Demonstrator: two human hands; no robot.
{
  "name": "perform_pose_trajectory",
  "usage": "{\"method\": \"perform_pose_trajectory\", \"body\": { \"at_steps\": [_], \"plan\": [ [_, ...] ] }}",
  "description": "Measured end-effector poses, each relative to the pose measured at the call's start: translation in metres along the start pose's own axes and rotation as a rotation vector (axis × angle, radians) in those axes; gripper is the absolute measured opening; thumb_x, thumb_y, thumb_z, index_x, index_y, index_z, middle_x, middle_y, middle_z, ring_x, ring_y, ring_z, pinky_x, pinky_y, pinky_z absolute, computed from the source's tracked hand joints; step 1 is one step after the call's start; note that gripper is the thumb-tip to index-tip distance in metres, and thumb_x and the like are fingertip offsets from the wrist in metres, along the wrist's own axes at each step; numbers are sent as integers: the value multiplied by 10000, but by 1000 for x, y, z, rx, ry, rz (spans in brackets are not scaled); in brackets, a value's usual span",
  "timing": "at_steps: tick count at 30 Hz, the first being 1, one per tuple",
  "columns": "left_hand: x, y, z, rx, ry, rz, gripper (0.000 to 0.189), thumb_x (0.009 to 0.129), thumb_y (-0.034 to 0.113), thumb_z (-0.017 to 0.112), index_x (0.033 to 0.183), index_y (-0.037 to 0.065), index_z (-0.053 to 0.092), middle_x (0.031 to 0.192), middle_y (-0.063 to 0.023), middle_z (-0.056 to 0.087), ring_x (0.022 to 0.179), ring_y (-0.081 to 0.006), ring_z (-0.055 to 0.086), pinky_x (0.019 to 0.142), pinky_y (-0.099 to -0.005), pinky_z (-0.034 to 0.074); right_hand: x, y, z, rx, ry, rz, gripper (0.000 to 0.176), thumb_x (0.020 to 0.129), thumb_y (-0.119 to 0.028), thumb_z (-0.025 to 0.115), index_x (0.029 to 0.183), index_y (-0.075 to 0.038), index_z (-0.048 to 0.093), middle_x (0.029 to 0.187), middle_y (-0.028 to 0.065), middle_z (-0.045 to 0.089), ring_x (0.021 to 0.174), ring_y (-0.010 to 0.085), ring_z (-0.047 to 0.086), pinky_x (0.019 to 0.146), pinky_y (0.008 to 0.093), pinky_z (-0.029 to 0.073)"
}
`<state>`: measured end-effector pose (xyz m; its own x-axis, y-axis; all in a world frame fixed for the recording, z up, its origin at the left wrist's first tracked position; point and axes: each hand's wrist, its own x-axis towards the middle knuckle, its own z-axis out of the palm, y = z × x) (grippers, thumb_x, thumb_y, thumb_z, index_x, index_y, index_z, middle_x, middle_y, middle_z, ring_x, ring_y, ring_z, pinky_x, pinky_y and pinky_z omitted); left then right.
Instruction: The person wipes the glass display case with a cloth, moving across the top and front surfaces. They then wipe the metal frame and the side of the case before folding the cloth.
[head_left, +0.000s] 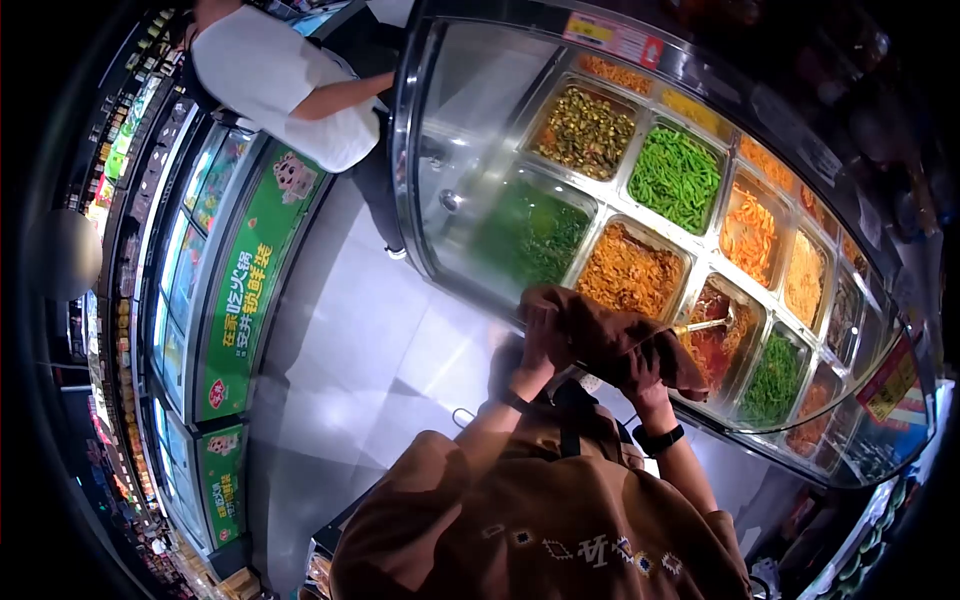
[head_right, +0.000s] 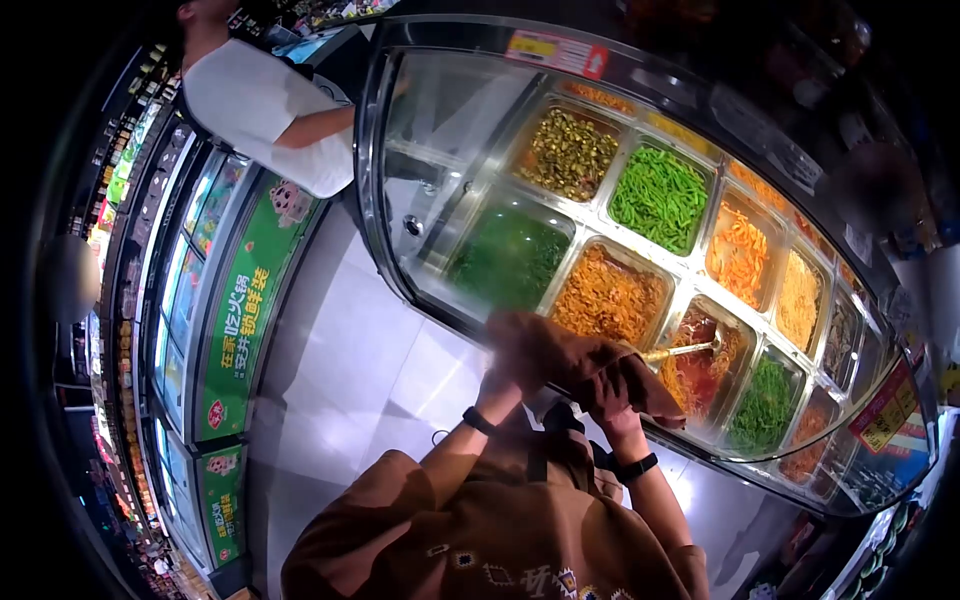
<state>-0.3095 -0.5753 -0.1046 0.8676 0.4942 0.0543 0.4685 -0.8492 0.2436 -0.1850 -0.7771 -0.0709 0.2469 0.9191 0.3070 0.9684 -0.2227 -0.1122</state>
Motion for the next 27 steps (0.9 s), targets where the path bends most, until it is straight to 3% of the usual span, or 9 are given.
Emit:
{"method": "perform_pose_trajectory", "body": {
  "at_steps": [5, 8, 10, 12, 14, 15, 18, 22, 27],
  "plan": [
    [68, -47, -115, -356, 344, 85, 437, 716, 289, 762, 983, -31, 628, 1079, -273, 536, 1009, -440, 514, 837, -534, 431, 101, -26, -36, 25, 97, 161, 747, 762, -235, 735, 1421, -20, 455, 1457, 211, 456, 1376, 475, 356, 1131, 531, 348],
    [100, -80, -168, -254, 550, 304, 470, 720, 314, 760, 1033, -17, 643, 1183, -281, 536, 1119, -460, 503, 937, -556, 414, 161, -28, -62, 196, 29, 340, 815, 721, -193, 728, 1451, -26, 405, 1449, 220, 454, 1387, 471, 326, 1136, 493, 352],
    [124, -96, -204, -296, 524, 341, 513, 722, 324, 755, 1104, -3, 653, 1319, -292, 508, 1252, -480, 462, 1069, -587, 357, 198, -23, -70, 225, 201, 302, 696, 764, -159, 721, 1391, -7, 461, 1343, 249, 534, 1257, 450, 493, 1034, 510, 442],
    [158, -109, -234, -304, 560, 396, 537, 749, 346, 755, 1141, -3, 641, 1338, -285, 503, 1303, -459, 427, 1105, -582, 314, 239, -18, -79, 270, 365, 296, 680, 778, -116, 776, 1378, 14, 484, 1261, 226, 619, 1156, 400, 611, 958, 425, 531],
    [188, -119, -254, -260, 619, 411, 526, 775, 401, 744, 1135, 23, 678, 1380, -259, 497, 1375, -396, 379, 1161, -546, 235, 279, -16, -92, 166, 421, 226, 669, 788, -133, 795, 1359, 52, 499, 1326, 209, 590, 1166, 358, 620, 911, 361, 564],
    [199, -122, -260, -215, 695, 427, 520, 782, 420, 735, 1128, 34, 693, 1369, -248, 515, 1386, -374, 375, 1174, -532, 210, 300, -13, -103, -152, 486, 33, 718, 771, -133, 808, 1387, 31, 475, 1341, 203, 577, 1157, 354, 625, 912, 365, 564],
    [225, -123, -283, -271, 824, 447, 535, 752, 457, 780, 1080, 40, 715, 1283, -261, 561, 1275, -412, 471, 1085, -528, 330, 328, 1, -102, -136, 529, 181, 670, 773, -218, 788, 1351, -4, 525, 1258, 194, 625, 1104, 333, 649, 912, 380, 555],
    [245, -127, -278, -243, 874, 477, 567, 684, 470, 824, 1090, 89, 717, 1223, -228, 579, 1230, -389, 500, 1077, -507, 346, 341, 1, -109, -180, 508, 221, 647, 765, -238, 786, 1338, -51, 552, 1223, 185, 641, 1093, 350, 644, 911, 414, 546],
    [229, -131, -275, -287, 817, 474, 577, 695, 457, 814, 1115, 81, 690, 1277, -231, 556, 1265, -403, 473, 1096, -518, 325, 334, -7, -102, -222, 540, 202, 549, 771, -189, 758, 1286, -72, 608, 1223, 161, 648, 1102, 338, 644, 911, 423, 546]
  ]
}}
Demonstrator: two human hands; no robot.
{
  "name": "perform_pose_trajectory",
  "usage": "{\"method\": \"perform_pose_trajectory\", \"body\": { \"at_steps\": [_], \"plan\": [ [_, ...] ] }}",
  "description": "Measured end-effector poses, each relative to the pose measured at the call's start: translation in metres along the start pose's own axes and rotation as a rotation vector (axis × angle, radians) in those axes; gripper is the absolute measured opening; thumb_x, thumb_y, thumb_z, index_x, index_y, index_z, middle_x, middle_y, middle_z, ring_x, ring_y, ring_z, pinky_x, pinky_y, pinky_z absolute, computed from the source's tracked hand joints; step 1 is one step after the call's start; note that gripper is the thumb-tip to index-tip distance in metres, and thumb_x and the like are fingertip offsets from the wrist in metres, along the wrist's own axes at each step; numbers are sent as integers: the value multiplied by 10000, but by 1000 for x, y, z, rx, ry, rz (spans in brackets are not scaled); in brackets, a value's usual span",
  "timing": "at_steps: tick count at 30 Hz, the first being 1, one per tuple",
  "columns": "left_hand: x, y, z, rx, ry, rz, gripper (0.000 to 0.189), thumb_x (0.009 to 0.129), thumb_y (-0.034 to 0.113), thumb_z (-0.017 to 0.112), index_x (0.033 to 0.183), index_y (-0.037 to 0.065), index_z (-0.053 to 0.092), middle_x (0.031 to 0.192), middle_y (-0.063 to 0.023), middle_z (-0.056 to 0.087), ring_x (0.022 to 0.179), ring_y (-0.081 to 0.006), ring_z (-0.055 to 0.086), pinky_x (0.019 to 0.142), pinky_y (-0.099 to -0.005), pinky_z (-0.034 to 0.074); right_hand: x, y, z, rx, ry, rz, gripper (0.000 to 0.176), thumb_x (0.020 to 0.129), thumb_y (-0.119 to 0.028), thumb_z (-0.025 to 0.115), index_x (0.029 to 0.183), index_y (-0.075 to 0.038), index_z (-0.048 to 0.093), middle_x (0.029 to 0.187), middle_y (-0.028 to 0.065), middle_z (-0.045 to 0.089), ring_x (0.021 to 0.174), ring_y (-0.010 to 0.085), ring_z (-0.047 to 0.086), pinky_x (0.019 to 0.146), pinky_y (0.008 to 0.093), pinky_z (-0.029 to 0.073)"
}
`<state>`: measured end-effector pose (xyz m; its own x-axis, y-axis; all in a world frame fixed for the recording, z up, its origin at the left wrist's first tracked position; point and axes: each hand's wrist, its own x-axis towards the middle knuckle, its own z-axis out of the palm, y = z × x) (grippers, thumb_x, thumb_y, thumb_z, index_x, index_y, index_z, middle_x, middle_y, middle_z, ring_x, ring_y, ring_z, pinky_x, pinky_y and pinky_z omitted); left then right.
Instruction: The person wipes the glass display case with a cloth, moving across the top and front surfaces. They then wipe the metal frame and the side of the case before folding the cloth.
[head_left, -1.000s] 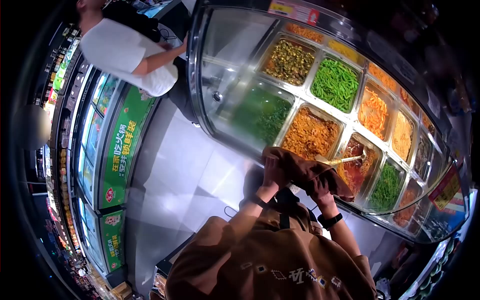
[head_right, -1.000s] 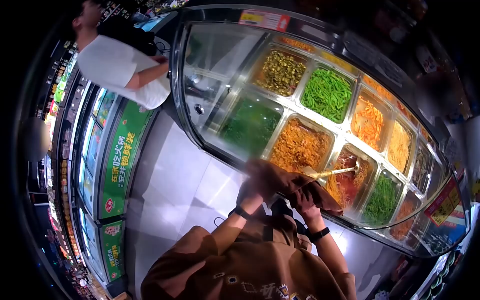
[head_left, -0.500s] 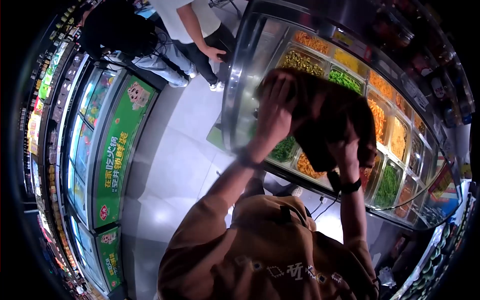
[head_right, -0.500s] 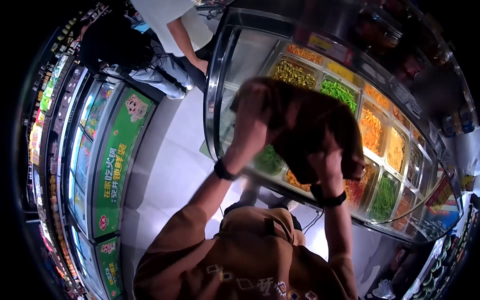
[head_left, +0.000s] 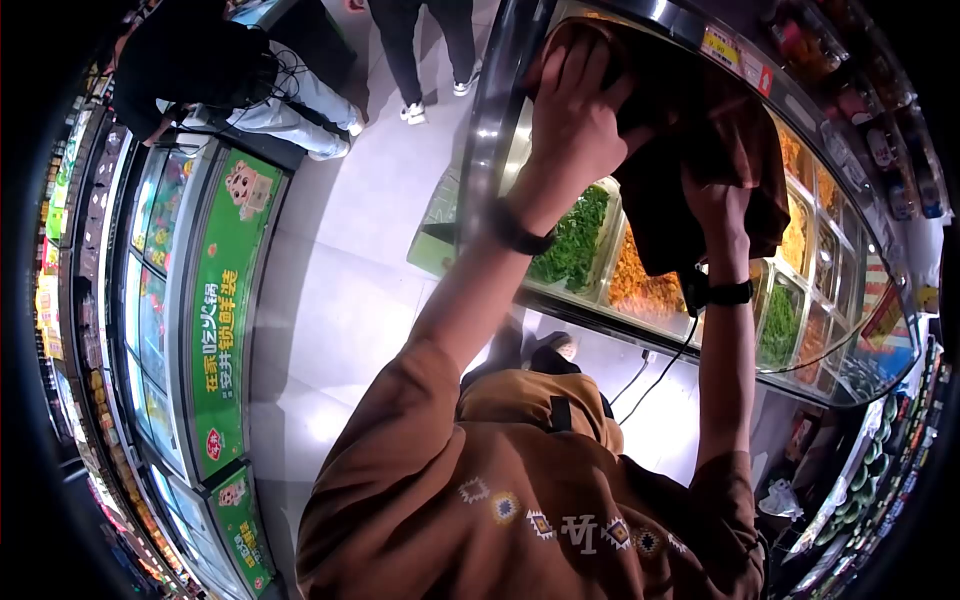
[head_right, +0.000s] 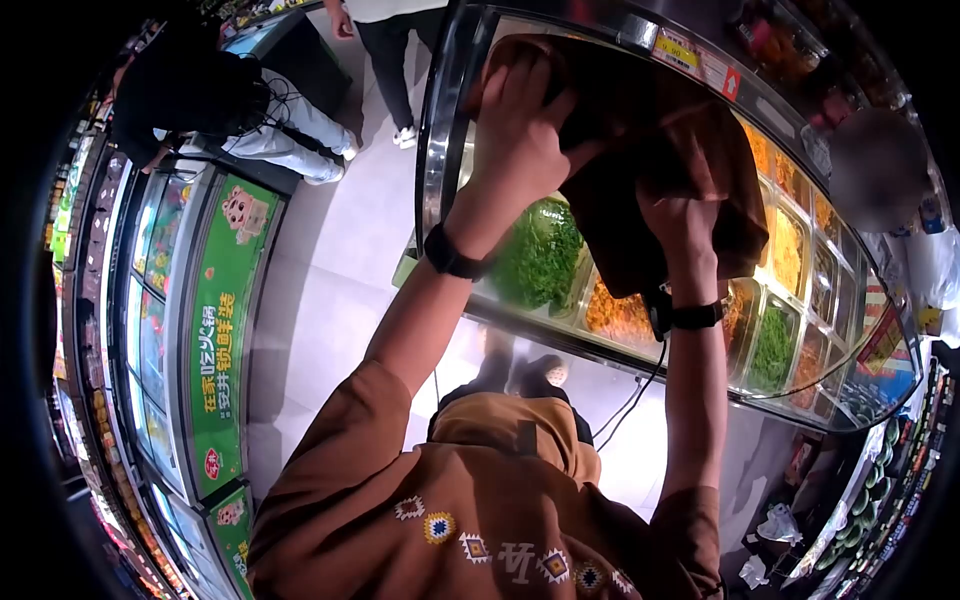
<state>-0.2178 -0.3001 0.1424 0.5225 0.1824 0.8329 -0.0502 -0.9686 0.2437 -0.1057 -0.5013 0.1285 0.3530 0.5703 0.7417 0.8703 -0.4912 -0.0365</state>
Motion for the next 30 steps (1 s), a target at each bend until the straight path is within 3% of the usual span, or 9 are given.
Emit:
{"method": "perform_pose_trajectory", "body": {
  "at_steps": [2, 11, 17, 19, 21, 23, 25, 27, 30],
  "plan": [
    [-14, -1, -1, 2, -22, -24, 614, 692, 460, 804, 1159, 84, 669, 1307, -234, 546, 1308, -401, 443, 1123, -529, 293, -14, -22, 1, 234, -6, 187, 528, 772, -173, 746, 1276, -81, 620, 1239, 154, 644, 1115, 334, 642, 915, 423, 547],
    [-149, 27, -34, 5, -291, -279, 635, 700, 352, 812, 1155, -47, 619, 1318, -319, 502, 1240, -505, 440, 1064, -594, 334, -127, -65, 8, 305, -227, 166, 694, 733, -254, 747, 1380, -119, 536, 1343, 172, 569, 1239, 439, 513, 1037, 527, 421],
    [-289, 50, -14, 96, -260, -477, 403, 777, 328, 723, 1023, 13, 669, 1130, -244, 594, 1030, -451, 543, 865, -550, 436, -304, -72, 56, -2, -455, -298, 608, 909, -235, 562, 1497, -205, 411, 1475, 77, 469, 1425, 319, 330, 1180, 448, 302],
    [-313, 56, -9, 1, -309, -613, 369, 764, 310, 717, 1004, 34, 666, 1048, -179, 644, 979, -397, 584, 844, -490, 460, -283, -85, 51, 384, -1474, 104, 546, 999, -244, 422, 1536, -209, 328, 1514, 53, 423, 1431, 239, 338, 1177, 397, 308],
    [-343, 56, -2, -86, -282, -715, 341, 769, 287, 707, 994, 35, 662, 996, -163, 656, 939, -377, 599, 838, -468, 461, -321, -93, 56, -183, -924, -475, 415, 1021, -279, 440, 1415, -150, 458, 1416, 67, 502, 1318, 207, 463, 1107, 345, 386],
    [-346, 56, 5, -269, -265, -923, 262, 806, 229, 690, 966, 25, 655, 959, -165, 649, 902, -367, 597, 831, -468, 453, -335, -98, 67, 897, -913, 407, 369, 956, -245, 593, 1289, -90, 557, 1275, 60, 606, 1183, 218, 569, 1045, 332, 433],
    [-346, 57, 5, -165, -419, -871, 226, 821, 210, 688, 939, 22, 646, 960, -156, 640, 906, -346, 588, 840, -465, 443, -349, -100, 70, 1271, -863, 894, 436, 889, -227, 701, 1261, -29, 591, 1165, 85, 661, 1118, 235, 613, 1016, 334, 450],
    [-352, 53, 4, -19, -470, -693, 183, 838, 185, 671, 904, 19, 636, 947, -148, 629, 909, -331, 578, 854, -458, 430, -313, -108, 35, 1265, -858, 1173, 473, 890, -241, 700, 1284, -8, 578, 1171, 106, 657, 1137, 233, 605, 1023, 340, 445],
    [-387, 46, 18, 162, -523, -496, 114, 876, 123, 600, 874, 10, 617, 924, -153, 603, 911, -322, 561, 891, -447, 388, -303, -104, 27, 1307, -766, 979, 581, 886, -282, 720, 1356, -7, 517, 1328, 135, 554, 1245, 226, 528, 1072, 346, 409]
  ]
}}
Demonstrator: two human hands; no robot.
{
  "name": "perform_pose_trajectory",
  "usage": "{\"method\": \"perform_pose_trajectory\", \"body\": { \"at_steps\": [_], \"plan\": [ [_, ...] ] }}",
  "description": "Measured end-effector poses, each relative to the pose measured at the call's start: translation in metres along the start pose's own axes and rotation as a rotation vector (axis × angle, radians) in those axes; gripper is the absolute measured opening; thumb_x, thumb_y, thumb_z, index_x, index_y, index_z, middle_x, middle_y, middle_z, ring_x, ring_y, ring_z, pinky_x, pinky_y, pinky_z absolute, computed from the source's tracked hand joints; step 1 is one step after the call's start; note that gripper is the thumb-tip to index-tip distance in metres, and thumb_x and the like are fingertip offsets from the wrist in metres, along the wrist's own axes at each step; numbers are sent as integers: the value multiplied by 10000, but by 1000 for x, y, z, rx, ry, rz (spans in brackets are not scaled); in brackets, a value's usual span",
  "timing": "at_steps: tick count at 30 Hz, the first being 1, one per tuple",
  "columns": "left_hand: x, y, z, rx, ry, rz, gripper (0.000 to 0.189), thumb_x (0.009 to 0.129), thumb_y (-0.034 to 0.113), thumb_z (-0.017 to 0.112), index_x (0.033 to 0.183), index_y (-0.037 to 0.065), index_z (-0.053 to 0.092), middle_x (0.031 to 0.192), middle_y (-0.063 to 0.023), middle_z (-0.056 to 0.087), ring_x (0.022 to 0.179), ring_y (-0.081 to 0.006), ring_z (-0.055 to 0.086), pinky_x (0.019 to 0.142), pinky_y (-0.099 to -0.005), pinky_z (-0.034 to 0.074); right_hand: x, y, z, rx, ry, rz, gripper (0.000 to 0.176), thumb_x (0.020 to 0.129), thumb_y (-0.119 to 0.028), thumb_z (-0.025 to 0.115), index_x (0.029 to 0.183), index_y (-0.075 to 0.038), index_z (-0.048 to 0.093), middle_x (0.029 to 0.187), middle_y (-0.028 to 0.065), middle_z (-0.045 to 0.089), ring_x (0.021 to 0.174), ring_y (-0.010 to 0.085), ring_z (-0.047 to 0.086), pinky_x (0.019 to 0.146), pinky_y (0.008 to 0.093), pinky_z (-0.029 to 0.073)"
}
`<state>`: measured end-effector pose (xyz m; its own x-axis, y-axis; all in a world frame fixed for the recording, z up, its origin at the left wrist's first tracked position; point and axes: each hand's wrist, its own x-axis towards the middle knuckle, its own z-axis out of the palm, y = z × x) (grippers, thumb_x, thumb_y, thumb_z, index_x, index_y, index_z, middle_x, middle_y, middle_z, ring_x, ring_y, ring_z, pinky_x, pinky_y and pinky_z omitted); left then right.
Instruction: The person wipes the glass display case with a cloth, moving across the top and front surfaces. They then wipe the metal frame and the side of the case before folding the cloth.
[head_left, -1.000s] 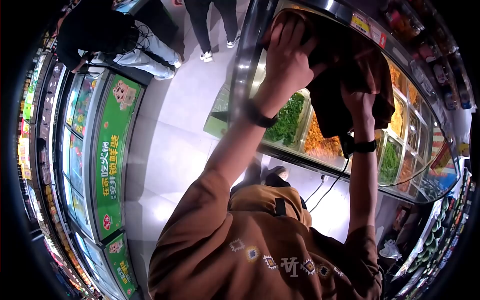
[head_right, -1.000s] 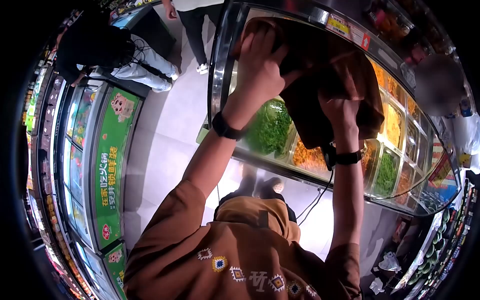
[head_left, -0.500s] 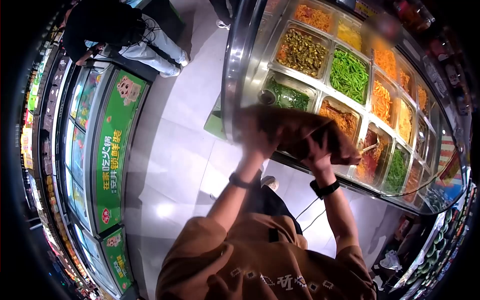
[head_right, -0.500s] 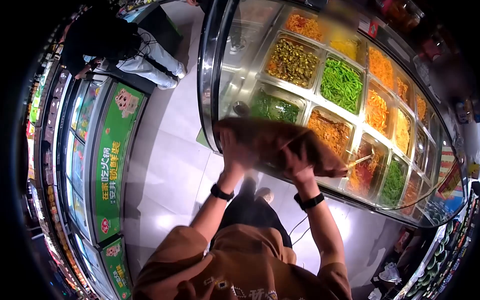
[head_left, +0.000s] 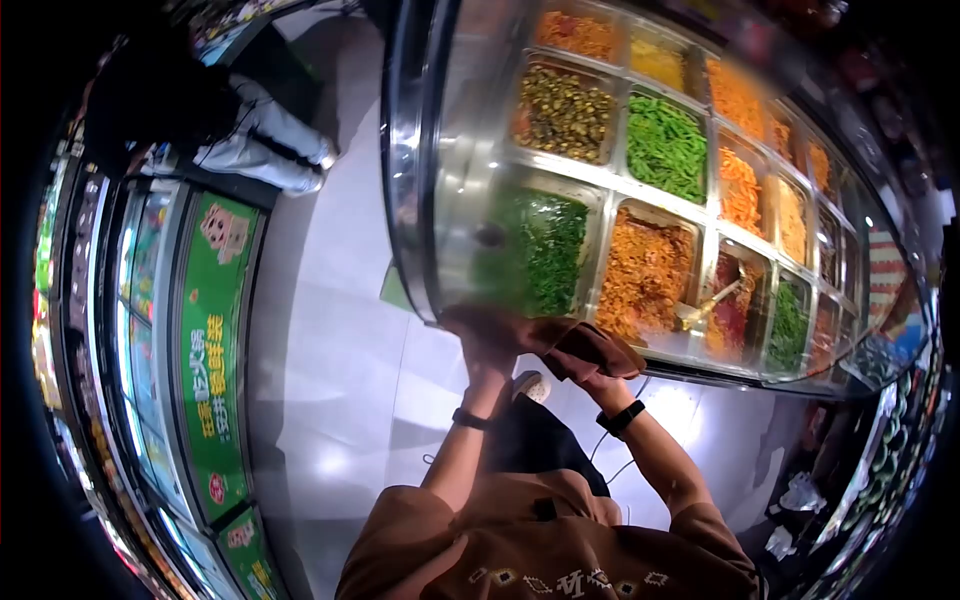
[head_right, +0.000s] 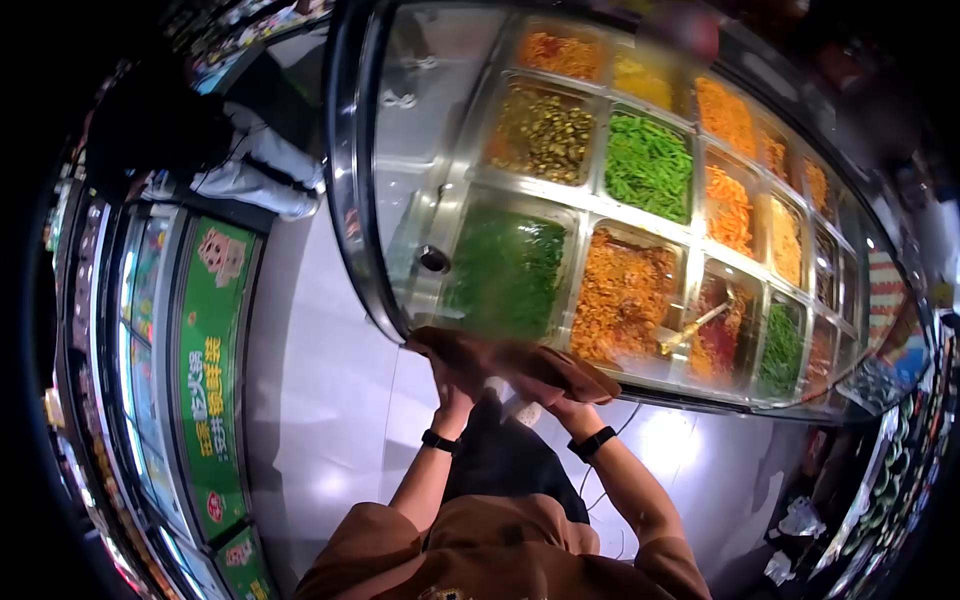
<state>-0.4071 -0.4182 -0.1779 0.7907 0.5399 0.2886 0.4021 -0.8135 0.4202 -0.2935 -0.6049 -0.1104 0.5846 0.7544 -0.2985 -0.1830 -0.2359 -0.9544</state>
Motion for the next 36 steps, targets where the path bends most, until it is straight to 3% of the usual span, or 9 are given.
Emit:
{"method": "perform_pose_trajectory", "body": {
  "at_steps": [5, 9, 15, 20, 22, 24, 29, 33, 36],
  "plan": [
    [19, -3, 1, -672, -53, -192, 321, 871, 185, 645, 1099, 20, 491, 1120, -139, 520, 1075, -292, 502, 956, -430, 392, -1, -69, -2, -134, 117, -198, 534, 894, -185, 689, 1369, -31, 502, 1326, 146, 559, 1218, 231, 547, 1038, 338, 444],
    [92, 34, -92, -215, 111, 124, 569, 784, 273, 748, 1227, -23, 547, 1347, -317, 463, 1195, -492, 440, 1047, -528, 343, 5, -149, -11, -266, 212, -343, 557, 890, -183, 657, 1399, -40, 483, 1350, 150, 553, 1238, 241, 535, 1051, 334, 422],
    [202, 106, -169, -107, 193, 307, 790, 741, 281, 771, 1409, -19, 474, 1434, -379, 366, 1347, -563, 310, 1127, -636, 226, 25, -253, -50, -501, 358, -575, 595, 884, -181, 610, 1444, -53, 455, 1387, 157, 545, 1270, 257, 518, 1070, 328, 389],
    [276, 159, -191, -92, 246, 391, 539, 753, 222, 736, 1247, 37, 622, 1409, -351, 413, 1334, -526, 356, 1129, -600, 262, 48, -296, -91, -1008, 604, -998, 595, 829, -160, 640, 1398, -46, 505, 1344, 150, 582, 1245, 268, 544, 1045, 332, 418],
    [296, 176, -194, -100, 281, 423, 456, 713, 167, 681, 1147, 28, 664, 1391, -353, 437, 1309, -526, 391, 1129, -599, 271, 39, -328, -103, -1037, 482, -710, 547, 829, -118, 635, 1364, -86, 527, 1387, 126, 539, 1300, 310, 492, 1019, 375, 476],
    [305, 190, -198, -112, 300, 421, 436, 700, 161, 668, 1113, 25, 675, 1387, -352, 443, 1302, -523, 403, 1125, -601, 276, 40, -344, -108, -906, 475, -599, 545, 829, -99, 620, 1365, -85, 527, 1373, 131, 546, 1273, 315, 514, 998, 378, 486],
    [308, 195, -196, -44, 312, 447, 493, 766, 244, 713, 1201, 25, 635, 1418, -335, 411, 1329, -504, 373, 1111, -588, 286, 72, -313, -131, -835, 459, -844, 648, 787, -52, 630, 1419, -73, 486, 1418, 139, 522, 1242, 296, 550, 979, 363, 487],
    [299, 194, -189, 0, 343, 500, 536, 800, 311, 708, 1250, 39, 606, 1408, -340, 413, 1323, -510, 379, 1090, -601, 302, 34, -333, -117, -368, 265, -592, 502, 882, -132, 566, 1363, 5, 523, 1347, 120, 579, 1276, 191, 521, 1032, 293, 419],
    [278, 191, -180, 2, 352, 535, 567, 813, 362, 696, 1266, 38, 586, 1395, -363, 405, 1306, -542, 381, 1069, -637, 305, 40, -292, -127, -472, 370, -897, 519, 872, -114, 564, 1379, -19, 509, 1342, 146, 570, 1260, 231, 522, 1045, 313, 409]
  ]
}}
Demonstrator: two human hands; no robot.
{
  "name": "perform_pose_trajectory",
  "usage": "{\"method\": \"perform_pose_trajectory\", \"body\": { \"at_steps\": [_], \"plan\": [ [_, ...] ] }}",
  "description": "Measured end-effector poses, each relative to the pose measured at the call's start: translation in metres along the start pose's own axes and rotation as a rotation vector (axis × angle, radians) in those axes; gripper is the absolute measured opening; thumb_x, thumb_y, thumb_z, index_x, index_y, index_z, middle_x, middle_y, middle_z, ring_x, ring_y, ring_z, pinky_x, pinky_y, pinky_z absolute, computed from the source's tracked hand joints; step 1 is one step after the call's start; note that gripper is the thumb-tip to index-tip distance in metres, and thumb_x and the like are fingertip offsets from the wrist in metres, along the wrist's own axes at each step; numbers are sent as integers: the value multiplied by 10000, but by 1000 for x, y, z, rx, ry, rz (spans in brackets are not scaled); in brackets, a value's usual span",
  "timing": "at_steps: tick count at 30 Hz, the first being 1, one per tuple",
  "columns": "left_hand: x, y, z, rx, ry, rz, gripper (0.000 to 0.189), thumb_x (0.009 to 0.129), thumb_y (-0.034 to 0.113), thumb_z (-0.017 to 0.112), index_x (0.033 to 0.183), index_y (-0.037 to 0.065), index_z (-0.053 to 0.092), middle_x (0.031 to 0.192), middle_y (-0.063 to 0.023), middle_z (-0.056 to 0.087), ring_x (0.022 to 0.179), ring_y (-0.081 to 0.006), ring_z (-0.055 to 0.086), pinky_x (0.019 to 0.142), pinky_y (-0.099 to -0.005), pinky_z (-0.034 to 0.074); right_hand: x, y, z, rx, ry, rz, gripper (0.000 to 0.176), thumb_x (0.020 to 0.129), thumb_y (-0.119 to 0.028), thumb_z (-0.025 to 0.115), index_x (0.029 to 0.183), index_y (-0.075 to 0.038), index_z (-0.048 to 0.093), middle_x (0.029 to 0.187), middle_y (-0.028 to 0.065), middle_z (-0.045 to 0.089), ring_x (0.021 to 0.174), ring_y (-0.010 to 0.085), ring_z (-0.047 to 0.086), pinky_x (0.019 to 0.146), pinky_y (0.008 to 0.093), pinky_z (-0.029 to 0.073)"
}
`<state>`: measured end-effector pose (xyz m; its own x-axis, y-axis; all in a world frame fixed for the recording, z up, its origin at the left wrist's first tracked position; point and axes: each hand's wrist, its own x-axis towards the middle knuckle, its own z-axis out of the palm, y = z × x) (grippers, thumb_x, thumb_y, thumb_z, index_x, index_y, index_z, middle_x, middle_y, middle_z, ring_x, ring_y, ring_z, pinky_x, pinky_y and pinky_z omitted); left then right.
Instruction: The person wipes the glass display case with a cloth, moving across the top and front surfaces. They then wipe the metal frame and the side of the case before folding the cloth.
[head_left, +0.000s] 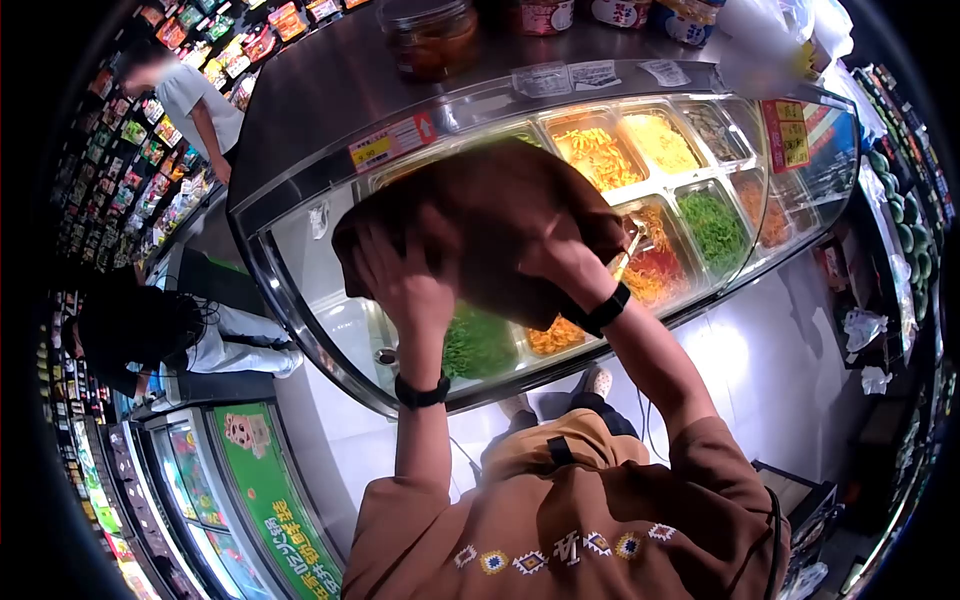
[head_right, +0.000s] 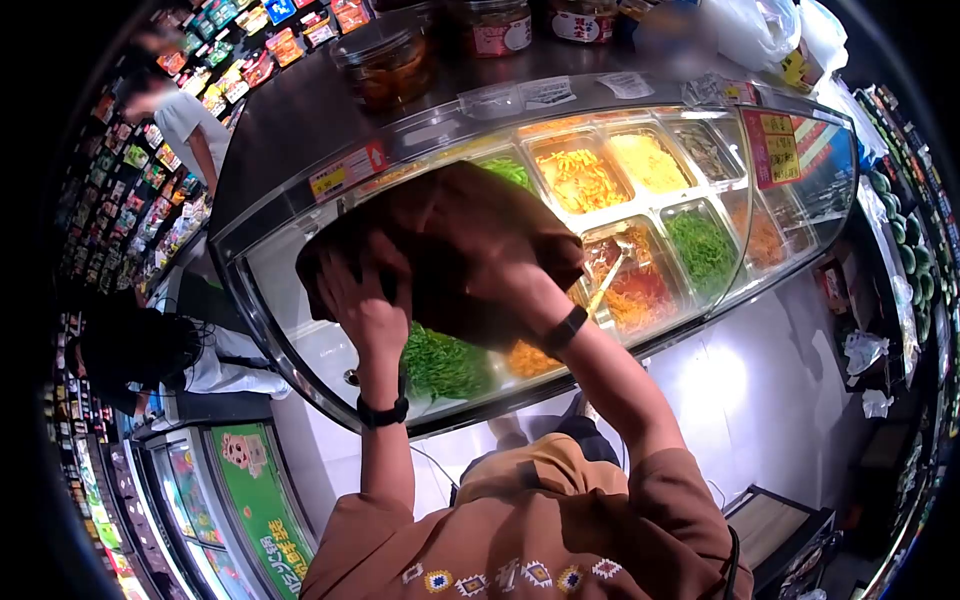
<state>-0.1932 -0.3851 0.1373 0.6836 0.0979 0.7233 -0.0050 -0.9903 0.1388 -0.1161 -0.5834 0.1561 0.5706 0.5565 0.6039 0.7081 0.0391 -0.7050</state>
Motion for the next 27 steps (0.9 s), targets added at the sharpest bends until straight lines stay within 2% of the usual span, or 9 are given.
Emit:
{"method": "perform_pose_trajectory", "body": {
  "at_steps": [4, 7, 9, 10, 14, 15, 18, 23, 27],
  "plan": [
    [-61, 20, 9, -6, -112, -36, 616, 818, 399, 666, 1307, 42, 551, 1401, -410, 358, 1284, -600, 347, 1071, -683, 251, -65, 14, 5, -410, -84, 73, 640, 801, -228, 658, 1401, -73, 499, 1323, 192, 558, 1251, 332, 509, 1119, 415, 351],
    [-129, 46, 28, 34, -144, -43, 773, 810, 419, 651, 1396, -30, 424, 1436, -426, 289, 1320, -611, 275, 1100, -683, 194, -129, 41, -3, -36, -128, 120, 575, 899, -286, 570, 1430, -92, 466, 1343, 179, 528, 1247, 316, 492, 1124, 416, 319],
    [-196, 64, 57, -153, -149, -284, 957, 795, 460, 633, 1439, -136, 252, 1465, -438, 215, 1355, -616, 186, 1132, -665, 133, -190, 66, -5, 455, -175, 391, 521, 985, -294, 443, 1464, -91, 422, 1461, 135, 426, 1355, 272, 388, 1176, 407, 237],
    [-220, 80, 68, -64, -180, -359, 924, 810, 437, 644, 1415, -150, 265, 1420, -414, 292, 1331, -596, 243, 1139, -636, 140, -221, 78, -6, 702, -200, 530, 499, 1028, -298, 379, 1481, -91, 400, 1520, 113, 375, 1409, 249, 336, 1203, 402, 196],
    [-261, 135, 79, 14, -367, -427, 680, 855, 353, 630, 1276, -128, 400, 1167, -338, 490, 1133, -485, 458, 963, -558, 332, -336, 125, 3, 473, -257, 684, 430, 1009, -257, 498, 1400, -78, 484, 1399, 107, 488, 1283, 211, 465, 1079, 333, 378],
    [-273, 143, 83, -10, -396, -434, 655, 872, 356, 611, 1264, -122, 393, 1147, -332, 486, 1097, -469, 466, 925, -544, 346, -329, 106, -13, 771, -128, 884, 507, 955, -244, 657, 1369, -7, 487, 1267, 101, 579, 1142, 173, 569, 969, 285, 487],
    [-330, 160, 107, -113, -376, -492, 585, 921, 364, 554, 1225, -102, 375, 1086, -314, 474, 989, -422, 488, 814, -503, 388, -341, 123, -39, 334, -662, 752, 390, 980, -206, 579, 1334, -47, 537, 1211, 92, 608, 1085, 195, 598, 925, 270, 502],
    [-371, 180, 147, -89, -281, -704, 910, 916, 357, 572, 1467, -159, 64, 1506, -389, 142, 1431, -479, 155, 1180, -500, 172, -348, 127, -58, 308, -766, 653, 426, 963, -161, 552, 1376, -63, 516, 1303, 108, 573, 1203, 223, 549, 1013, 306, 452],
    [-361, 178, 126, -234, -322, -634, 1062, 884, 295, 631, 1476, -135, -139, 1558, -380, -100, 1478, -483, -25, 1217, -500, 47, -346, 124, -68, 346, -677, 639, 432, 957, -145, 542, 1381, -62, 511, 1308, 110, 570, 1213, 231, 541, 1015, 317, 446]
  ]
}}
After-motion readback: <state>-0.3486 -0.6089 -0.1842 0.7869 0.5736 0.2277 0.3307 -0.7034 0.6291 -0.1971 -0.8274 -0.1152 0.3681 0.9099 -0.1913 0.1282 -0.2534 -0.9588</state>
